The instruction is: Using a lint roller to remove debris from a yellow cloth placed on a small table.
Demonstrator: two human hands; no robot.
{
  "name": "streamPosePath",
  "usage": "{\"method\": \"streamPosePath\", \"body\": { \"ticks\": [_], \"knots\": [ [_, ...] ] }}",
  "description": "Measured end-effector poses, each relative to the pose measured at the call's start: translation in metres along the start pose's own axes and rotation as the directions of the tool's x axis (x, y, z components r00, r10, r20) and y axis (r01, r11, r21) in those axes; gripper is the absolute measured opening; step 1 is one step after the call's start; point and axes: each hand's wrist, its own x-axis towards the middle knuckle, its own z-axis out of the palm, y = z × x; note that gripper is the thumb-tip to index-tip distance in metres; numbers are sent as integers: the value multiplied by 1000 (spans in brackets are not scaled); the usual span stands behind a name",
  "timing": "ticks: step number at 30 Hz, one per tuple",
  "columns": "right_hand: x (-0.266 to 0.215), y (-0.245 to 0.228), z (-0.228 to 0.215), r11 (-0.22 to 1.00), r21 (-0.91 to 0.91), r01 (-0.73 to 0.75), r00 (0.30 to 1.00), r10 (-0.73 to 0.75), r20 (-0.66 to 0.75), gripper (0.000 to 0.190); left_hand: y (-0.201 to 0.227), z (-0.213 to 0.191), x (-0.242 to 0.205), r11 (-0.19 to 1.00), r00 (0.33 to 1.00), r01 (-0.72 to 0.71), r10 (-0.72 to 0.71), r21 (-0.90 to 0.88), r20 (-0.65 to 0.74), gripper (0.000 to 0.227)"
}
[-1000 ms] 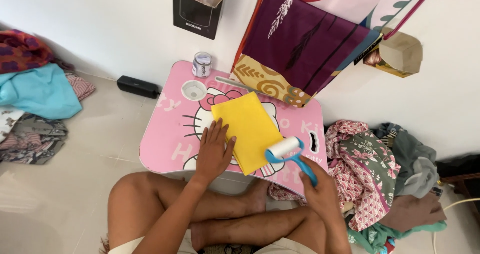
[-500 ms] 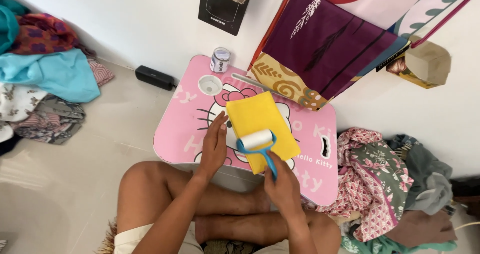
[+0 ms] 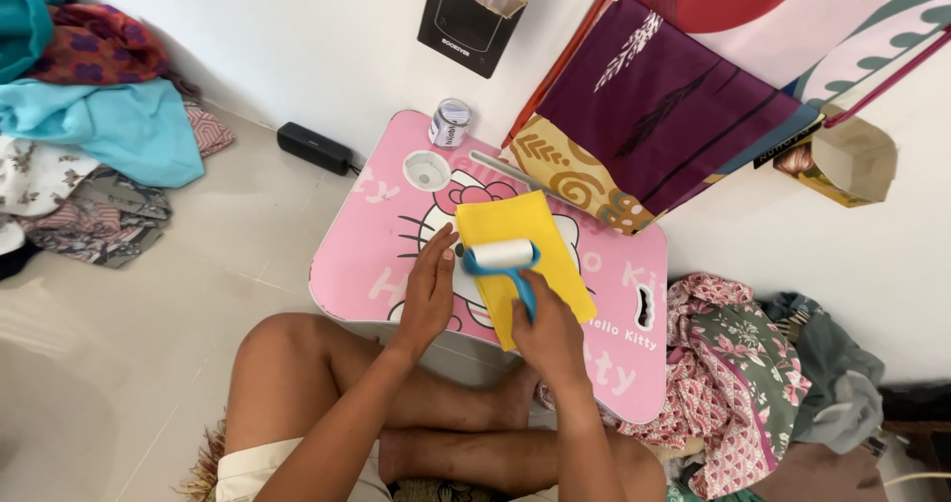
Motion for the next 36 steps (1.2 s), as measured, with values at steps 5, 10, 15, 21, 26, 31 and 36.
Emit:
{"method": "streamPosePath", "body": {
  "ticks": [5,10,15,21,26,31,36],
  "knots": [
    [13,-11,-2,999,54,-9,1000,9,15,47,10,-3,-1,999,1000,-24,23,41,19,53],
    [-34,9,-17,991,57,-125,990,121,74,49,-26,12,8,995,989,-23,9,93,146,56],
    [-90,70,-13,969,74,-237,971,235,35,50,-42,26,13,913,977,-167,104,371,185,66],
    [-69,34,-26,949,21,-314,942,309,132,50,-39,25,13,938,987,-111,67,328,144,69],
    [-8,-1,-16,989,0,-147,981,146,125,46,-29,15,8,985,998,16,-27,174,62,65],
    [15,-12,-11,986,-2,-166,977,164,139,41,-12,6,5,989,992,105,-111,-102,-60,54],
    [-29,4,-22,974,76,-215,970,203,135,43,-22,9,11,1000,998,12,-13,23,63,56]
  ]
}}
